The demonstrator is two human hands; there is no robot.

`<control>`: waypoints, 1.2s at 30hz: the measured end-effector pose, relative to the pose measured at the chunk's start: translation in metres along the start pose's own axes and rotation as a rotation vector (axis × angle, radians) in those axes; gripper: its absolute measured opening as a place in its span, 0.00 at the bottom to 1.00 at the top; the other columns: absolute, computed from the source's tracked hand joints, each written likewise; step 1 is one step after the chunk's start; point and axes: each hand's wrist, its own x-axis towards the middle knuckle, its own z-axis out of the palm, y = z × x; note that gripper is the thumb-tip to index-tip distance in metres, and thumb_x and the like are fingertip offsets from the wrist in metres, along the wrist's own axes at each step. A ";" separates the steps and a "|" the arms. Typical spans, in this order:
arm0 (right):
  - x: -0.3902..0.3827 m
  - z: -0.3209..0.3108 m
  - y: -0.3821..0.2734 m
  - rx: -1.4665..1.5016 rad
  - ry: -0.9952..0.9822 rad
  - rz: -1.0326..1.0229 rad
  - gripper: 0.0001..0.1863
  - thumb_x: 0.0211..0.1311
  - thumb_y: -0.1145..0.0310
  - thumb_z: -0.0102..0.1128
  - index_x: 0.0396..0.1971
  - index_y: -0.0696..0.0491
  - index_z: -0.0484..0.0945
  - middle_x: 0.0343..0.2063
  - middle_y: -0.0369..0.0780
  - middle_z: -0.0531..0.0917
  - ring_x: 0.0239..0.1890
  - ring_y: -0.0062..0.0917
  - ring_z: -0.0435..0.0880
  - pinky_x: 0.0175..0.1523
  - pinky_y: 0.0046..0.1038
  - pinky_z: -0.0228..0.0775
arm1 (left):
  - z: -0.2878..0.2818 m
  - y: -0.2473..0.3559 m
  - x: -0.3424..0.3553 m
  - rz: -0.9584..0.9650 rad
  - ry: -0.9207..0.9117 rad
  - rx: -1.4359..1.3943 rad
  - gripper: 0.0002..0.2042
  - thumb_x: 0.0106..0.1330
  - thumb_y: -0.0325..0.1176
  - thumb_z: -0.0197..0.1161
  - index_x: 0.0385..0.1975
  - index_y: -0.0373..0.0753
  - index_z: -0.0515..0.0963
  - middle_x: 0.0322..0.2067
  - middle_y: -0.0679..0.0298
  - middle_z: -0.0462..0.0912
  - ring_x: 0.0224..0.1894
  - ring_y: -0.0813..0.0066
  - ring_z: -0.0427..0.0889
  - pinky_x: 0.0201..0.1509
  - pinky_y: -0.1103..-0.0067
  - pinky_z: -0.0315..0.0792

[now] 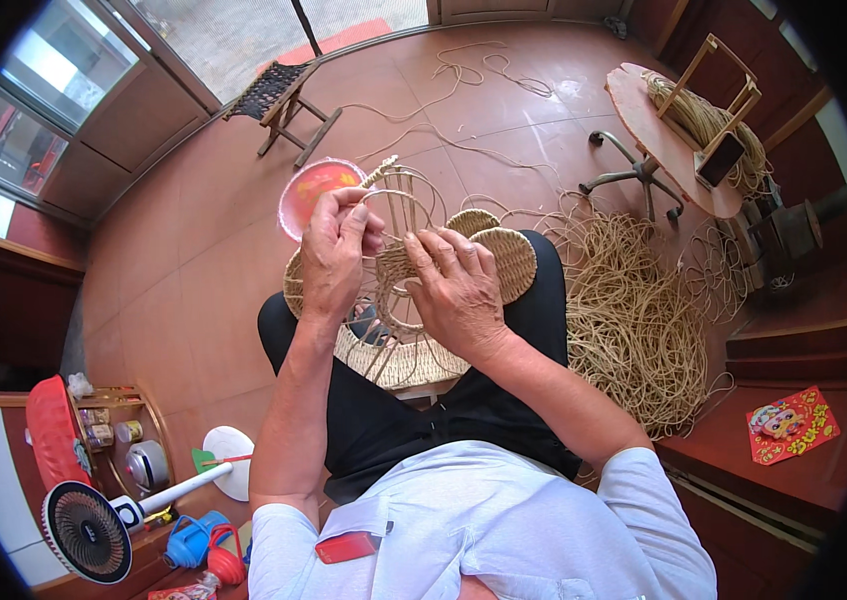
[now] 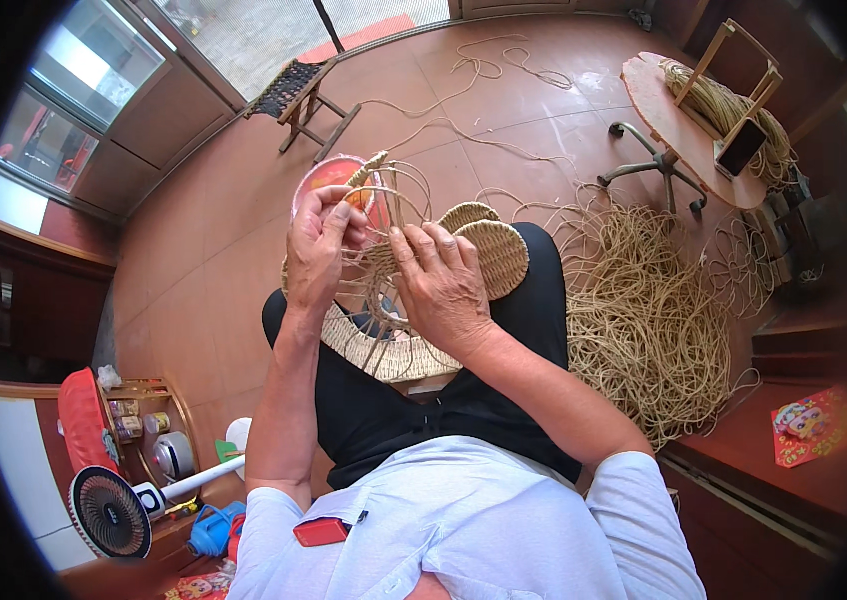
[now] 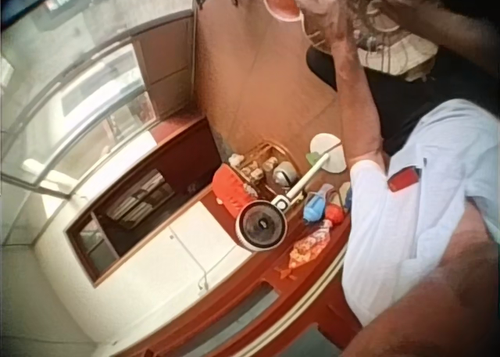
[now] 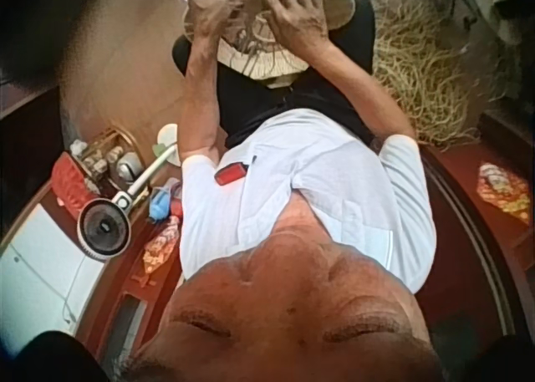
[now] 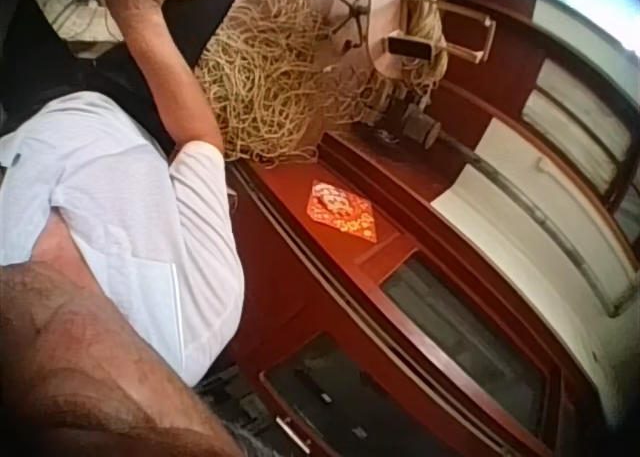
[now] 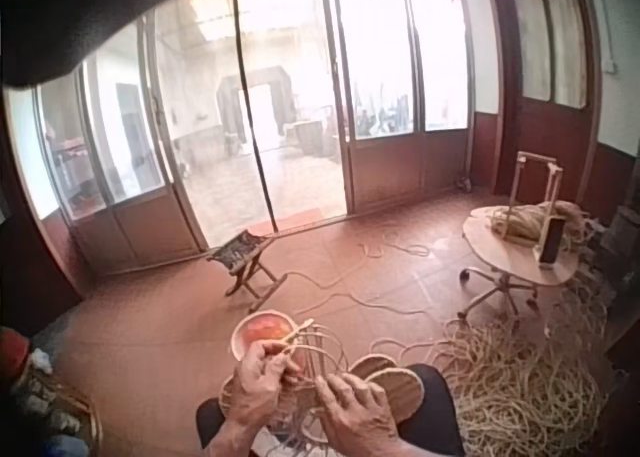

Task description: Weaving a frame with straw strands to construct a basket or fan-like object.

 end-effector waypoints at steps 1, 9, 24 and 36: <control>0.001 0.000 -0.002 0.000 0.003 0.002 0.31 0.66 0.62 0.68 0.68 0.57 0.77 0.62 0.42 0.80 0.66 0.36 0.76 0.69 0.42 0.64 | 0.001 0.001 0.007 0.046 -0.040 -0.007 0.09 0.84 0.30 0.57 0.55 0.34 0.77 0.34 0.68 0.84 0.33 0.86 0.81 0.40 0.85 0.78; 0.007 0.009 -0.003 0.089 0.000 0.094 0.32 0.63 0.60 0.73 0.68 0.48 0.79 0.54 0.37 0.81 0.55 0.34 0.78 0.56 0.41 0.65 | 0.020 0.004 0.032 0.225 -0.183 0.192 0.06 0.77 0.25 0.64 0.49 0.33 0.82 0.36 0.66 0.86 0.39 0.80 0.87 0.45 0.80 0.81; 0.009 0.011 0.004 0.212 0.035 0.135 0.27 0.60 0.64 0.73 0.61 0.48 0.81 0.51 0.38 0.81 0.53 0.36 0.79 0.55 0.41 0.66 | 0.011 0.009 0.001 0.132 -0.047 0.654 0.17 0.73 0.22 0.61 0.58 0.35 0.67 0.45 0.45 0.84 0.46 0.44 0.89 0.52 0.55 0.79; 0.007 0.013 -0.002 0.174 0.003 0.120 0.26 0.61 0.64 0.74 0.60 0.48 0.81 0.53 0.39 0.81 0.53 0.38 0.79 0.57 0.43 0.67 | 0.013 -0.013 -0.006 0.244 -0.066 0.578 0.25 0.73 0.25 0.64 0.67 0.34 0.65 0.42 0.48 0.84 0.46 0.51 0.87 0.52 0.62 0.80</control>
